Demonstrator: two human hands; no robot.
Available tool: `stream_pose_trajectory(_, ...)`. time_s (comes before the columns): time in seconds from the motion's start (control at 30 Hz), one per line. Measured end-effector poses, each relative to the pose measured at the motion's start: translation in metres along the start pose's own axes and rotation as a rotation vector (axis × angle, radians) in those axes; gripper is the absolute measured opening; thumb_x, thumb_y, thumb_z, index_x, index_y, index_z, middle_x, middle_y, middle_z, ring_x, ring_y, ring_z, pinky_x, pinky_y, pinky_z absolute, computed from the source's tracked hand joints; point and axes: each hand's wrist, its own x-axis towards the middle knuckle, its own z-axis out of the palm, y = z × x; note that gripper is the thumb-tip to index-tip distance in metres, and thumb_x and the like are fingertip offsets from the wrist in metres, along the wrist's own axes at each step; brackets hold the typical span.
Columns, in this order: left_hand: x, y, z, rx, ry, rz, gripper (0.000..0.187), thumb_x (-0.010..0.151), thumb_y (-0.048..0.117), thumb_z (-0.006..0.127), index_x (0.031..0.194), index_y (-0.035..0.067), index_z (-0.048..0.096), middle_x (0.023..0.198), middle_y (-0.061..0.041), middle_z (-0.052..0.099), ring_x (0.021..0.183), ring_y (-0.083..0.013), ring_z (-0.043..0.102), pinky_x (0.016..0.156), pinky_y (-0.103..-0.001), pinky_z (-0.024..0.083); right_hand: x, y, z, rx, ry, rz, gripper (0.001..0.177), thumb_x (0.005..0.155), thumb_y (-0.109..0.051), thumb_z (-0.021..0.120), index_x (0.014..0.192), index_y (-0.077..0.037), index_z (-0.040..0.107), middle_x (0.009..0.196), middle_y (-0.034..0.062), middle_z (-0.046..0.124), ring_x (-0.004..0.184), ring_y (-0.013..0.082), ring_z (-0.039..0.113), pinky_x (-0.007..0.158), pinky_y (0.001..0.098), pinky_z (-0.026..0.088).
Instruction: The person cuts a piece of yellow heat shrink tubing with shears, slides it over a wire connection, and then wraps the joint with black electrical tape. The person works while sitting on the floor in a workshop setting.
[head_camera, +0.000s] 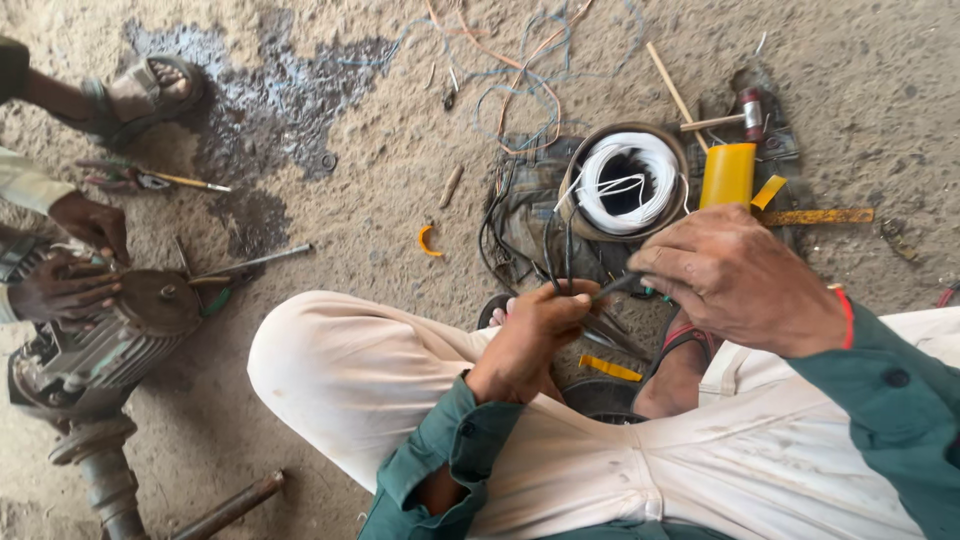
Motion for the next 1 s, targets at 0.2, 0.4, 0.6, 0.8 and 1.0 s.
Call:
stream_pose_trajectory(0.2, 0.006, 0.026, 0.017, 0.077, -0.102, 0.376, 0.027, 0.107, 0.025, 0.059, 0.101, -0.001, 0.063, 0.092, -0.008, 0.07, 0.084, -0.0135, 0.065, 0.081, -0.028, 0.053, -0.001, 0.016, -0.015, 0.037, 0.039, 0.075, 0.011, 0.074, -0.009, 0.076, 0.083, -0.008, 0.069, 0.081, 0.005, 0.071, 0.087, 0.0297, 0.069, 0.081, 0.0454, 0.048)
stream_pose_trajectory(0.4, 0.021, 0.057, 0.033, 0.165, -0.038, 0.374, 0.028, 0.109, 0.03, 0.056, 0.097, 0.005, 0.06, 0.08, 0.0, 0.057, 0.067, -0.0078, 0.051, 0.06, -0.023, 0.044, 0.003, 0.026, -0.016, 0.079, 0.058, 0.084, 0.013, 0.073, -0.01, 0.076, 0.083, -0.009, 0.068, 0.081, 0.0046, 0.072, 0.086, 0.03, 0.069, 0.078, 0.0449, 0.051)
stream_pose_trajectory(0.6, 0.004, 0.08, 0.029, 0.103, -0.246, 0.137, 0.017, 0.107, 0.022, 0.054, 0.108, 0.005, 0.059, 0.091, -0.002, 0.062, 0.073, -0.0098, 0.058, 0.065, -0.024, 0.048, -0.001, 0.039, -0.014, 0.185, 0.031, 0.181, 0.015, 0.075, -0.002, 0.069, 0.089, -0.007, 0.07, 0.085, 0.0054, 0.073, 0.083, 0.0283, 0.072, 0.072, 0.0412, 0.057)
stream_pose_trajectory(0.8, 0.001, 0.086, 0.027, 0.323, -0.146, 0.148, 0.012, 0.105, 0.008, 0.056, 0.113, 0.0, 0.059, 0.091, -0.006, 0.062, 0.077, -0.012, 0.063, 0.067, -0.029, 0.057, 0.003, 0.028, -0.016, 0.152, 0.015, 0.172, 0.018, 0.075, -0.012, 0.077, 0.092, -0.008, 0.073, 0.089, 0.007, 0.074, 0.083, 0.0293, 0.072, 0.071, 0.0418, 0.057)
stream_pose_trajectory(1.0, 0.007, 0.085, 0.028, 0.43, -0.151, 0.129, 0.013, 0.101, 0.006, 0.057, 0.113, 0.001, 0.058, 0.09, -0.003, 0.062, 0.075, -0.0111, 0.063, 0.063, -0.029, 0.057, 0.013, 0.005, -0.002, 0.093, 0.098, -0.092, 0.038, 0.07, -0.015, 0.076, 0.107, -0.007, 0.076, 0.095, 0.0085, 0.075, 0.078, 0.0278, 0.07, 0.067, 0.042, 0.055)
